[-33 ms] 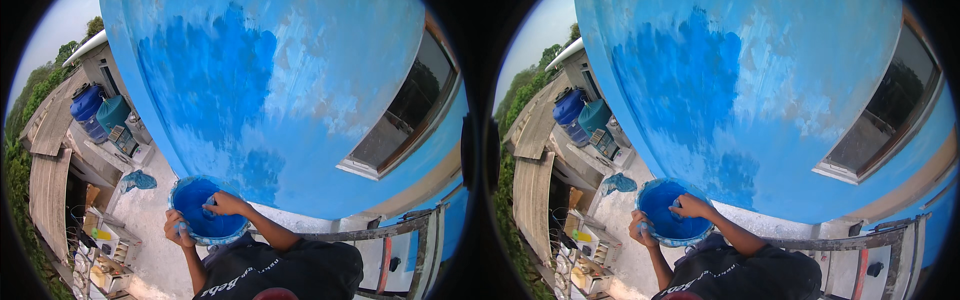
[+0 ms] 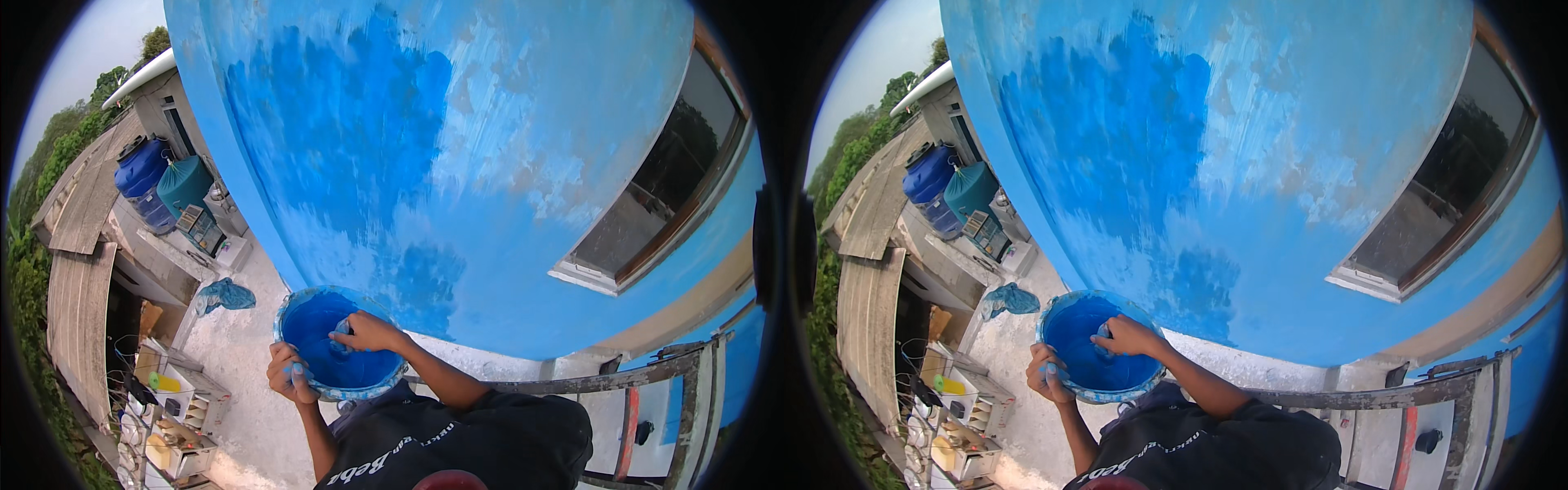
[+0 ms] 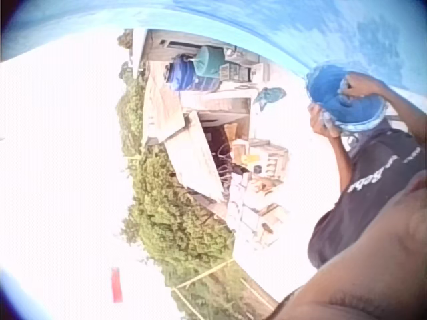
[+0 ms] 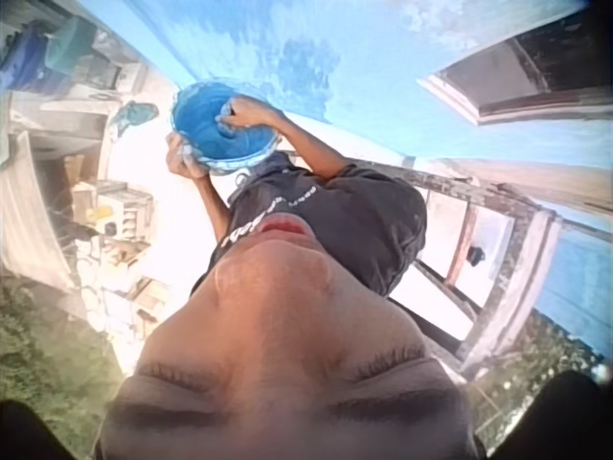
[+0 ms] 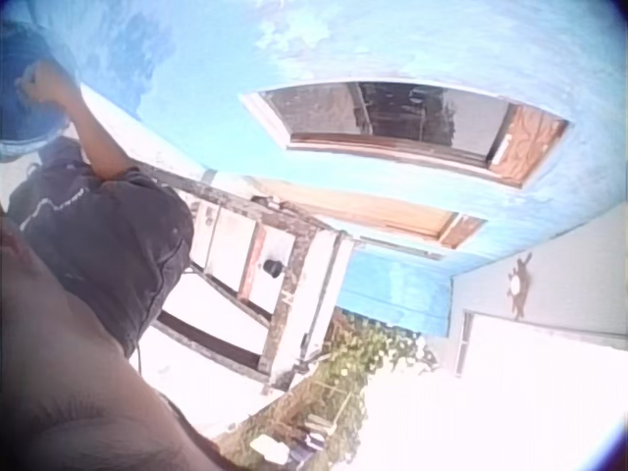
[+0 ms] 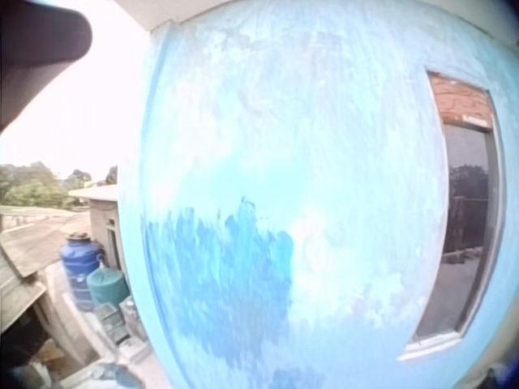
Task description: The person paints an exterior wall using blue paint from a bucket. They repeatedly dip a brush into the paint and apply it to the surface using upward and downward strokes while standing on a platform.
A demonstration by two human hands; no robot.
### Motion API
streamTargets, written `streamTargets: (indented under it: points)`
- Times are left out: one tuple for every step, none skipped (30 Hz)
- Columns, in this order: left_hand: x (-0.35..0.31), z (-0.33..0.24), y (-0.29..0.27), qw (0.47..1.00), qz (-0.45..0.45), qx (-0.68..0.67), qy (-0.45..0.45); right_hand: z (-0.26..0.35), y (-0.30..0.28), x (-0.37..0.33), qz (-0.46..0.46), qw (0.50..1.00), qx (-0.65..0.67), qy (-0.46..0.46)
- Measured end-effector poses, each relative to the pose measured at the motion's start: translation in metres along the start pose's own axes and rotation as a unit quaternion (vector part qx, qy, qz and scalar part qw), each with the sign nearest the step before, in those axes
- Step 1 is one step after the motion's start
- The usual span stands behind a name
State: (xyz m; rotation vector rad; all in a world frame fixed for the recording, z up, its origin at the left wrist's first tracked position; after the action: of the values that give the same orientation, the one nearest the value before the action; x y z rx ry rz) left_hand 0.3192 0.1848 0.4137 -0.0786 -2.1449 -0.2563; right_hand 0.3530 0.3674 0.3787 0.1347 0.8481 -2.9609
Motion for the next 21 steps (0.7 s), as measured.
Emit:
streamTargets:
  points:
    - [0.0, -0.001, 0.0, 1.0, 0.001, 0.0, 0.0, 0.001, -0.001, 0.0, -0.004, 1.0, 0.004, -0.001]
    - [0.002, -0.002, 0.0, 1.0, 0.0, 0.001, 0.002, 0.001, -0.001, 0.001, -0.01, 1.0, 0.007, 0.0]
    - [0.004, -0.002, 0.0, 1.0, 0.003, 0.002, 0.001, -0.001, 0.0, 0.001, -0.015, 1.0, 0.01, 0.0]
    - [0.004, -0.003, -0.001, 1.0, 0.007, 0.003, -0.001, -0.002, 0.0, 0.002, -0.021, 1.0, 0.014, 0.0]
    - [0.004, -0.003, -0.001, 1.0, 0.011, 0.004, -0.004, -0.001, -0.001, 0.002, -0.014, 1.0, 0.006, 0.001]
    - [0.003, -0.003, -0.002, 1.0, 0.01, 0.004, -0.005, -0.001, -0.001, 0.002, -0.008, 1.0, -0.002, 0.003]
    - [0.003, -0.003, -0.002, 1.0, 0.01, 0.005, -0.006, 0.0, -0.002, 0.002, -0.001, 1.0, -0.01, 0.005]
    - [0.002, -0.003, -0.002, 1.0, 0.009, 0.006, -0.006, -0.001, 0.0, 0.002, 0.003, 1.0, -0.012, 0.006]
    - [0.002, -0.003, -0.002, 1.0, 0.01, 0.006, -0.006, -0.004, 0.002, 0.003, 0.006, 1.0, -0.014, 0.008]
    - [0.002, -0.002, -0.002, 1.0, 0.011, 0.006, -0.006, -0.005, 0.002, 0.003, 0.01, 1.0, -0.017, 0.01]
    - [0.002, -0.002, -0.003, 1.0, 0.013, 0.007, -0.007, -0.004, 0.002, 0.003, 0.014, 1.0, -0.013, 0.005]
    - [0.002, -0.003, -0.004, 1.0, 0.009, 0.006, -0.009, -0.004, 0.002, 0.003, 0.018, 1.0, -0.009, 0.0]
    - [0.003, -0.004, -0.004, 1.0, 0.006, 0.004, -0.01, -0.004, 0.001, 0.003, 0.022, 1.0, -0.006, -0.005]
    - [0.003, -0.004, -0.004, 1.0, 0.0, 0.003, -0.011, 0.0, -0.002, 0.001, 0.022, 1.0, 0.001, 0.003]
    - [0.002, -0.004, -0.005, 1.0, -0.001, 0.006, -0.01, 0.008, -0.006, -0.002, 0.023, 1.0, 0.008, 0.011]
    - [0.001, -0.002, -0.007, 1.0, -0.003, 0.01, -0.008, 0.012, -0.008, -0.003, 0.024, 0.999, 0.015, 0.018]
    - [0.0, -0.001, -0.006, 1.0, -0.004, 0.01, -0.006, 0.009, -0.007, -0.002, 0.013, 0.999, 0.044, 0.019]
    - [0.0, -0.001, -0.006, 1.0, -0.007, 0.009, -0.009, 0.003, -0.003, -0.001, 0.001, 0.997, 0.073, 0.02]
    - [0.0, -0.002, -0.005, 1.0, -0.009, 0.008, -0.013, 0.0, -0.002, 0.0, -0.01, 0.995, 0.102, 0.021]
    - [0.0, -0.002, -0.006, 1.0, -0.012, 0.01, -0.016, 0.001, -0.003, 0.001, 0.017, 0.996, 0.078, 0.03]
    - [0.0, -0.003, -0.007, 1.0, -0.01, 0.009, -0.015, 0.003, -0.004, 0.0, 0.043, 0.997, 0.053, 0.039]
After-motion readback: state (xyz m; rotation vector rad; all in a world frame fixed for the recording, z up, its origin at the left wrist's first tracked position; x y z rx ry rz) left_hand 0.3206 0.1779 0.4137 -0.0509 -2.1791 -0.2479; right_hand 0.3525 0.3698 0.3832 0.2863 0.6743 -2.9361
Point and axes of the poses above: each hand's wrist, its own x-axis towards the middle knuckle, its own y-axis out of the palm, z = x × y, the point moved 1 cm from there along x, towards the middle knuckle, and after that the axes turned 1 degree about y, right-handed, at the moved point
